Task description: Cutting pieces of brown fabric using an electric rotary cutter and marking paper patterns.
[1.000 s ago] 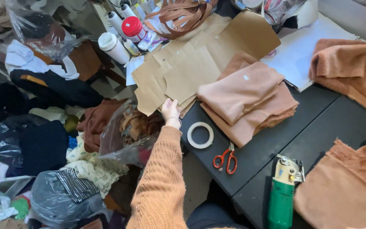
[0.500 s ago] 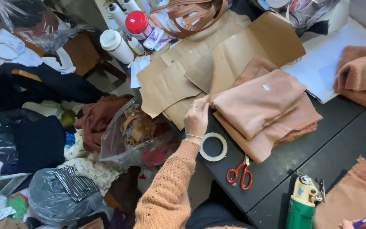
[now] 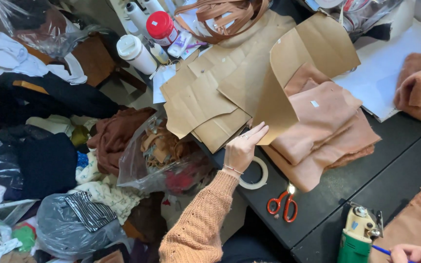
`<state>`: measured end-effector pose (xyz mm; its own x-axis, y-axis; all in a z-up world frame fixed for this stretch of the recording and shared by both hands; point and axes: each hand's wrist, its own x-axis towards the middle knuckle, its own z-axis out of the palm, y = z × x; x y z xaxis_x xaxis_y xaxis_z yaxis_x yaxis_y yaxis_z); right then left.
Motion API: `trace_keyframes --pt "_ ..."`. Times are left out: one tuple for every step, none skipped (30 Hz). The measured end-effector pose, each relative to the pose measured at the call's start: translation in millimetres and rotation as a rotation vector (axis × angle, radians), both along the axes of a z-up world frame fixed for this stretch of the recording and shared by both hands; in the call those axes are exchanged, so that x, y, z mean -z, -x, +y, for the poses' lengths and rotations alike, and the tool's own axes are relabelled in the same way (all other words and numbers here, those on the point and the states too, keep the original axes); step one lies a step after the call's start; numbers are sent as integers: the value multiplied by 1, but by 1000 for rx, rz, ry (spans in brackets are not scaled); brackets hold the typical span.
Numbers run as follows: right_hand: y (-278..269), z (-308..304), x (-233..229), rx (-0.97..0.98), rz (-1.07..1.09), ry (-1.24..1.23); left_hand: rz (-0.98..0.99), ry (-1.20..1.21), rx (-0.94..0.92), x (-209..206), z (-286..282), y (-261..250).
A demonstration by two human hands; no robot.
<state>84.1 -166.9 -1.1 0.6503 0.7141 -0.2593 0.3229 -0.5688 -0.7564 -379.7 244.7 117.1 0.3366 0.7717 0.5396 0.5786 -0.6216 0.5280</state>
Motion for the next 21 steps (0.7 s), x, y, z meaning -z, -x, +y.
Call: trace_keyframes --pt "55 10 -27 8 -1 -6 -13 43 23 -25 -6 -2" --pt "77 19 -44 8 -4 -7 -16 42 23 -22 -9 1" --pt "92 36 -59 -3 3 -137 -4 67 50 -17 -11 1" --pt "108 51 -74 -13 12 -268 9 93 77 -13 -13 2" --pt "116 73 -97 -28 18 -271 12 90 61 -9 -15 4" --pt "124 97 -121 -114 84 -228 3 146 54 -5 -14 6" --pt "136 116 -144 -174 145 -186 -5 203 73 0 -10 4" --pt "153 135 -162 -163 146 -190 -1 200 84 5 -13 7" --pt "167 162 -181 -183 193 -144 13 197 95 11 -9 9" --pt "181 190 -200 -203 240 -98 27 194 106 16 -3 11" --pt "196 205 -208 -189 243 -85 30 209 118 13 -4 13" --pt "211 221 -217 -199 213 -133 29 198 131 11 -4 15" --pt "226 248 -221 -199 176 -207 28 162 155 8 13 16" --pt "239 259 -223 -176 172 -218 31 152 179 14 10 19" --pt "250 281 -227 -175 100 -212 76 122 210 18 14 24" --pt "261 304 -231 -173 27 -207 122 92 241 22 19 29" --pt "272 326 -233 -180 34 -199 126 101 233 19 23 38" --pt "282 347 -235 -161 18 -201 119 100 280 17 26 47" --pt "293 368 -238 -131 2 -203 113 96 336 12 31 54" --pt "297 392 -236 -128 8 -197 117 104 339 17 45 58" --pt "302 406 -233 -165 -89 -196 138 105 392 23 48 63"
